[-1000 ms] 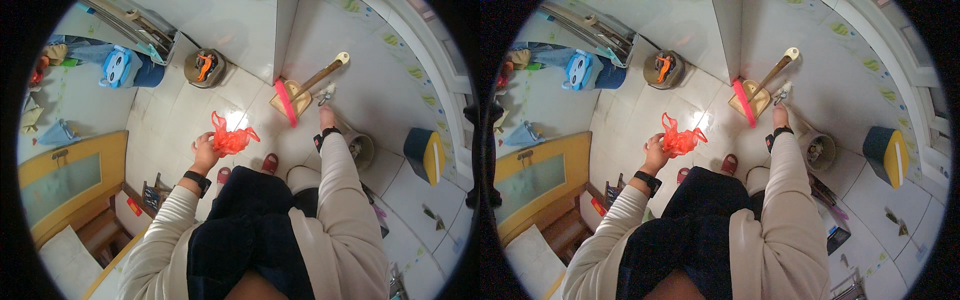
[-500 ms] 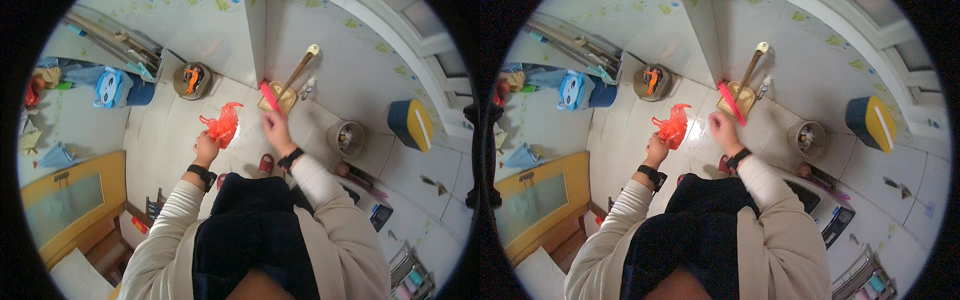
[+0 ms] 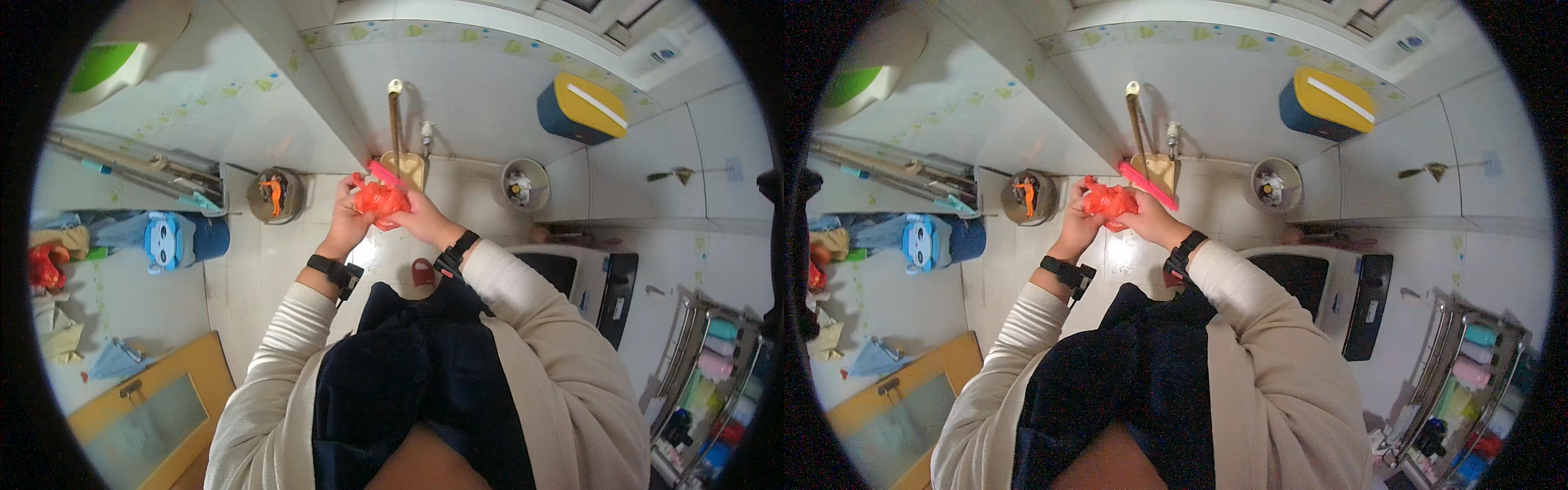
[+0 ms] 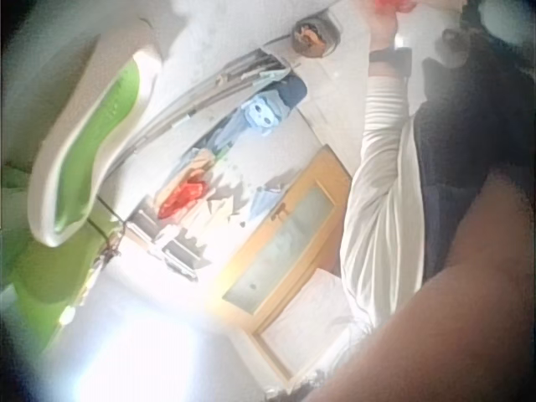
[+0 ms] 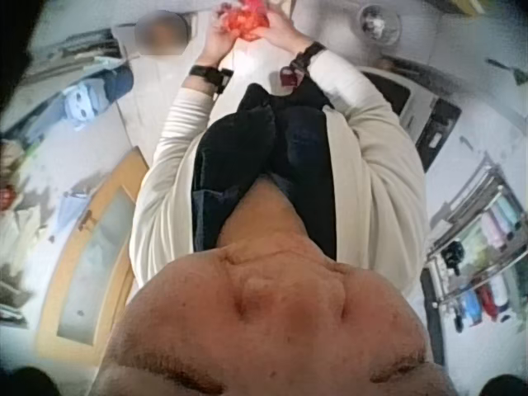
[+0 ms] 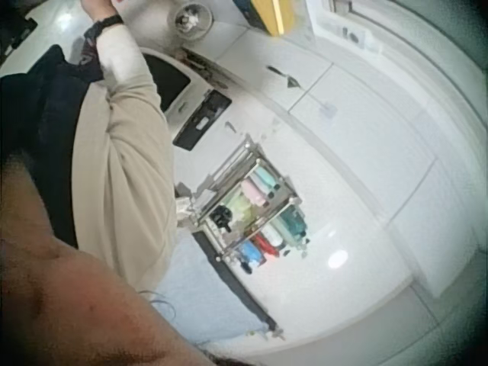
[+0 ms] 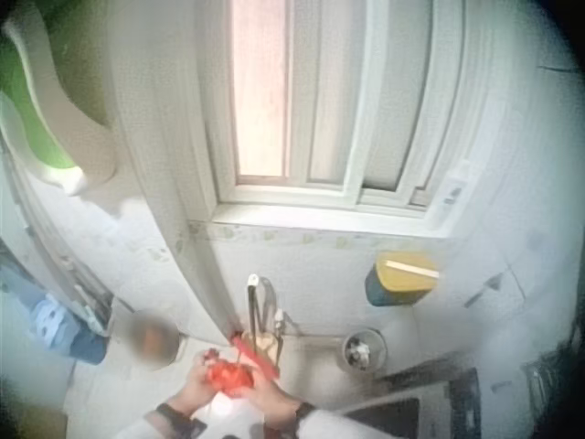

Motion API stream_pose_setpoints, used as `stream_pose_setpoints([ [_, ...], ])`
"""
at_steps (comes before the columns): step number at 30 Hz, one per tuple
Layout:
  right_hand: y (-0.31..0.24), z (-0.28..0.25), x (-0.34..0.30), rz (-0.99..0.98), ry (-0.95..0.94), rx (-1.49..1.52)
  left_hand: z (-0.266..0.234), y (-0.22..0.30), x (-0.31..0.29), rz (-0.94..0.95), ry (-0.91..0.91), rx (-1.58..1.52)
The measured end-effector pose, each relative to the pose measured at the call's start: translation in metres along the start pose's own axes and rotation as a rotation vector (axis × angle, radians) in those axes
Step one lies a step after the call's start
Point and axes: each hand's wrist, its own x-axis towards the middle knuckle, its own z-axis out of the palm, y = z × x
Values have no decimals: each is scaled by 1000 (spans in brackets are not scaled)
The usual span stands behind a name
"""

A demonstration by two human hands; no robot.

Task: The person attaches a grey microfiber cloth to a light blue mop head, then connects the mop head to a metal handle. They place the assembled mop against the wall, then pick up and fold a red cloth, and finally retrieve a toothbrush from a red box and place it on a shelf.

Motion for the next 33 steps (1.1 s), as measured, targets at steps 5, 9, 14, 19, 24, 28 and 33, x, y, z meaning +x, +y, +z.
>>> stream_pose_setpoints([
  [5,-2,-24,-13,-30,169,352,38,8,18,-20,109,23],
  [9,-2,-42,-24,-50,433,44,62,11,19,-211,-113,205],
  [14,-14,-52,-43,-45,660,-599,92,6,34,-311,-36,-63],
  [19,-25,-71,-62,-350,669,-939,127,12,49,-500,104,-277],
  [24,-26,-86,-79,-461,492,-1213,155,19,64,-703,-10,-569],
  [28,-20,-100,-87,-429,514,-1357,160,27,75,-879,-167,-804],
  [33,-7,-126,-90,-302,412,-1398,171,28,77,-875,-225,-817],
])
